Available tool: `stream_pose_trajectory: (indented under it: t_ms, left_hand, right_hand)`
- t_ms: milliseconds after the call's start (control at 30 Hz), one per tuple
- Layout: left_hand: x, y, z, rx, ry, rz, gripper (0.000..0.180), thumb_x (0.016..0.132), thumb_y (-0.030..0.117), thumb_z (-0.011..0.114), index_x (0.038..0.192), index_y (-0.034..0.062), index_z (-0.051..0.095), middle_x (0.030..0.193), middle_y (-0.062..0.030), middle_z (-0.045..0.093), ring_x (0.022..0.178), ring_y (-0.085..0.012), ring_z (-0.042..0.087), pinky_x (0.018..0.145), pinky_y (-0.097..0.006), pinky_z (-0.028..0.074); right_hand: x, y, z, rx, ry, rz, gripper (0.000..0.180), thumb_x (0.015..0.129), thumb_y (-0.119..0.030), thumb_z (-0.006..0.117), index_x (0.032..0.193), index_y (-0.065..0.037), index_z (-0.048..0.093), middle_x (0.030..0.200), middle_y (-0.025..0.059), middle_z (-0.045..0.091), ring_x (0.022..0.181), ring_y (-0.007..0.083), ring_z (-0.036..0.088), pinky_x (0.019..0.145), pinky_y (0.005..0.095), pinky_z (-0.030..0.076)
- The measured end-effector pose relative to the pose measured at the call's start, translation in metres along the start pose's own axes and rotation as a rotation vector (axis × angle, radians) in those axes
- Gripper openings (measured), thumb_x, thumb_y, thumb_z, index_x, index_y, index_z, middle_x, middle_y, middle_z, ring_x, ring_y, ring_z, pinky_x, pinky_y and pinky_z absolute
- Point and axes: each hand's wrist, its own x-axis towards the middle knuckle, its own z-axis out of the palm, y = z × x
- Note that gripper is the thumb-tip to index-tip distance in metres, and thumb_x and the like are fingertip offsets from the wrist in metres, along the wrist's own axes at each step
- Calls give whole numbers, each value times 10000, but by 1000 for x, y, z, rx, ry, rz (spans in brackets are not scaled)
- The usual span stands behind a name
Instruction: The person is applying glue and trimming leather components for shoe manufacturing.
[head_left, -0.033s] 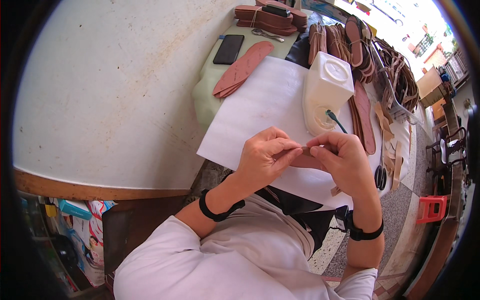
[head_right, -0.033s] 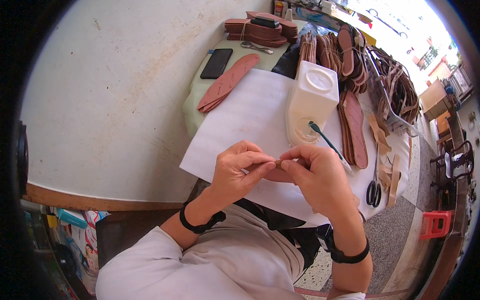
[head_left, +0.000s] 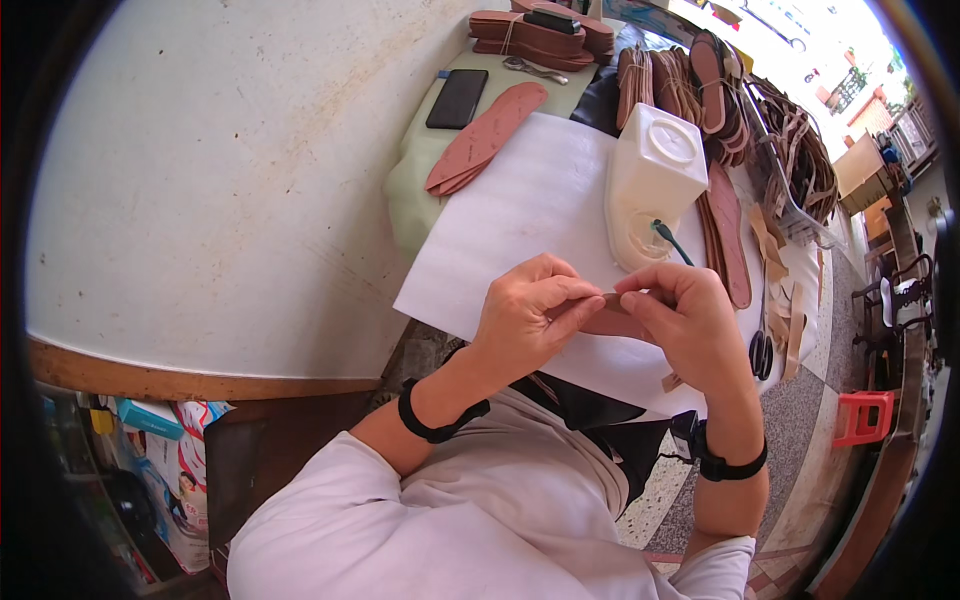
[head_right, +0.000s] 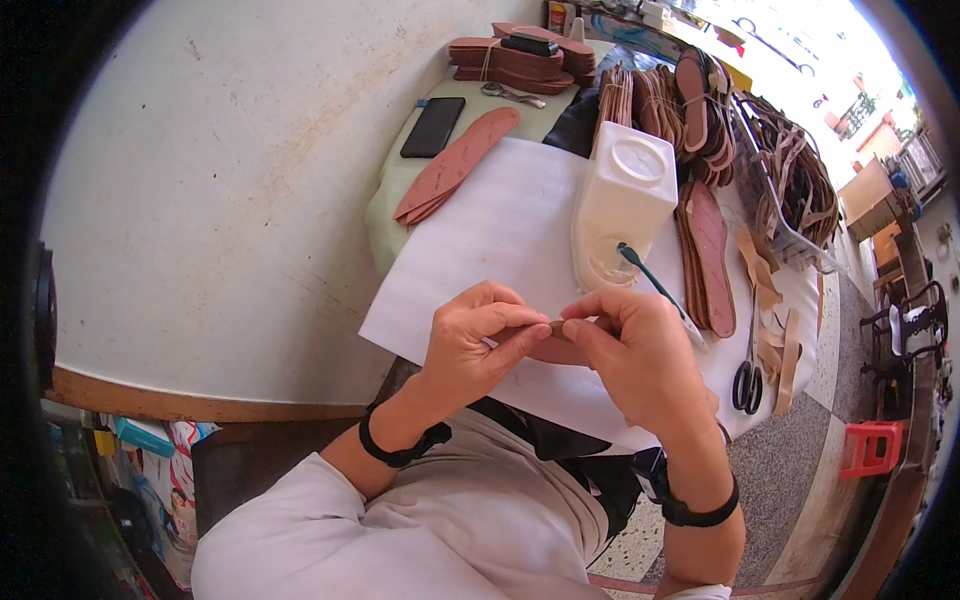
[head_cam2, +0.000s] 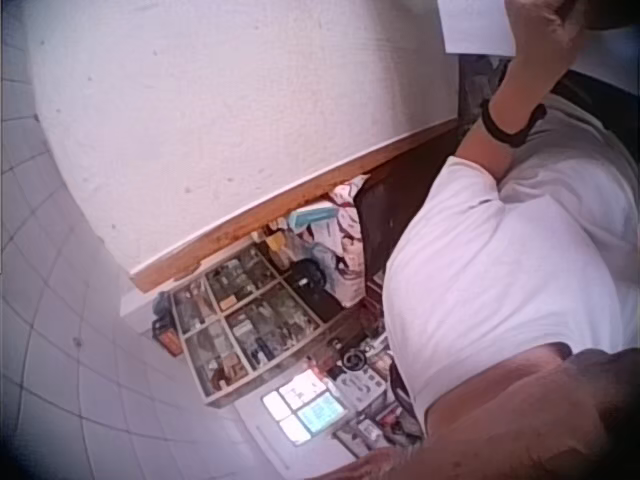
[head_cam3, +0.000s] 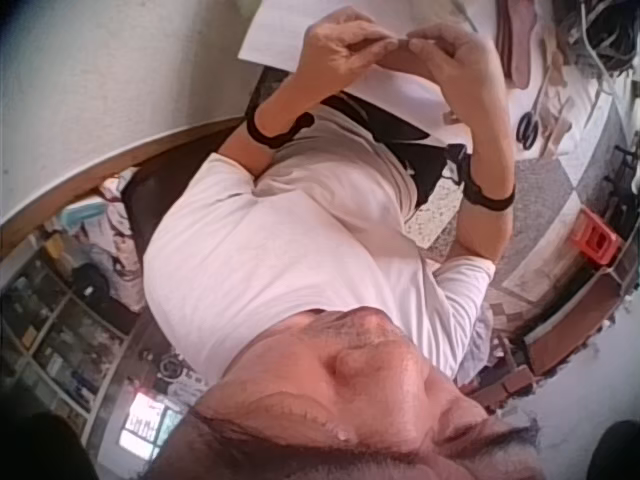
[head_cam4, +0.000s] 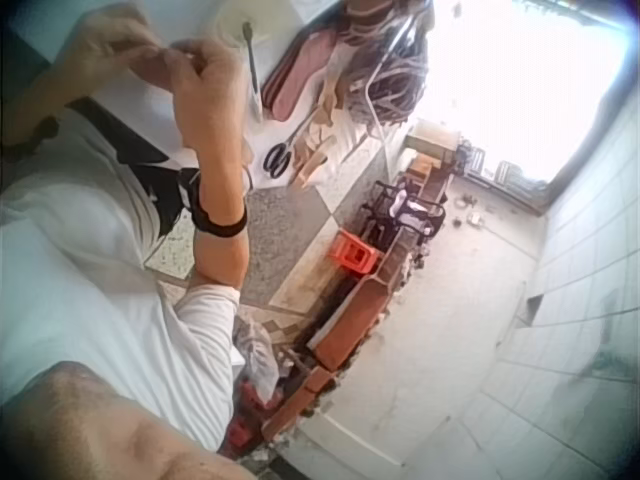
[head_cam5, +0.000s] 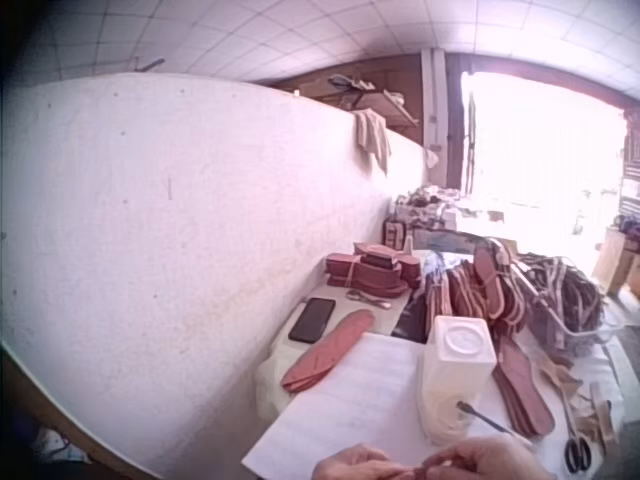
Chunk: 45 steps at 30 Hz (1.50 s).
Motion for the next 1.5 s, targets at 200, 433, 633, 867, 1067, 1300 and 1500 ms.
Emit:
stream_pose_trajectory:
  t_ms: [200, 433, 633, 867, 1067, 1300, 1500]
  left_hand:
    - [-1, -2, 2, 8, -4, 21, 99, 885, 17, 832, 977, 15, 796, 930, -82, 718, 745, -150, 707, 644, -268, 587]
    - [-2, -3, 2, -3, 3, 17, 81, 893, 9, 823, 966, 10, 787, 921, -84, 714, 736, -148, 705, 639, -270, 586]
    - [-1, -2, 1, 32, 2, 36, 74, 896, 13, 824, 962, 15, 790, 911, -82, 714, 728, -147, 699, 627, -270, 571]
    - [-1, -2, 1, 23, -1, 29, 73, 896, 13, 826, 959, 15, 790, 906, -80, 714, 731, -146, 698, 633, -267, 568]
    - [-2, -1, 0, 5, -17, 9, 70, 898, 10, 822, 959, 7, 788, 909, -85, 715, 731, -145, 697, 638, -267, 574]
    - [-1, 0, -1, 16, -15, 4, 64, 901, 4, 813, 958, 1, 784, 914, -89, 717, 735, -146, 697, 644, -267, 577]
    - [-2, 1, 0, 3, -29, -12, 62, 901, -3, 807, 956, -7, 778, 914, -89, 713, 738, -148, 693, 646, -268, 574]
  right_hand:
    - [3, -5, -12, -190, 13, 3, 140, 911, -41, 730, 1022, 45, 740, 762, 60, 684, 646, 99, 583, 592, 276, 474]
    - [-1, -6, -18, -291, 78, -34, 178, 865, -85, 767, 984, 46, 753, 717, 80, 679, 642, 136, 590, 621, 310, 489]
    - [-7, -15, -23, -363, 60, -25, 192, 848, -112, 787, 957, 46, 793, 719, 97, 704, 640, 152, 599, 621, 329, 499]
    - [-7, -17, -27, -267, 45, 20, 128, 873, -62, 760, 941, 47, 758, 720, 71, 667, 650, 103, 582, 598, 282, 476]
    - [-8, -7, -26, -225, 41, -80, 56, 885, 10, 725, 940, 19, 734, 759, 56, 647, 662, 108, 592, 603, 283, 473]
    - [-10, 4, -29, -429, 89, -337, 104, 834, 25, 759, 934, 1, 777, 815, 139, 697, 732, 262, 682, 688, 354, 532]
    - [-8, 15, -29, -458, 94, -402, 117, 819, 9, 773, 932, -16, 796, 804, 127, 692, 733, 279, 694, 693, 362, 542]
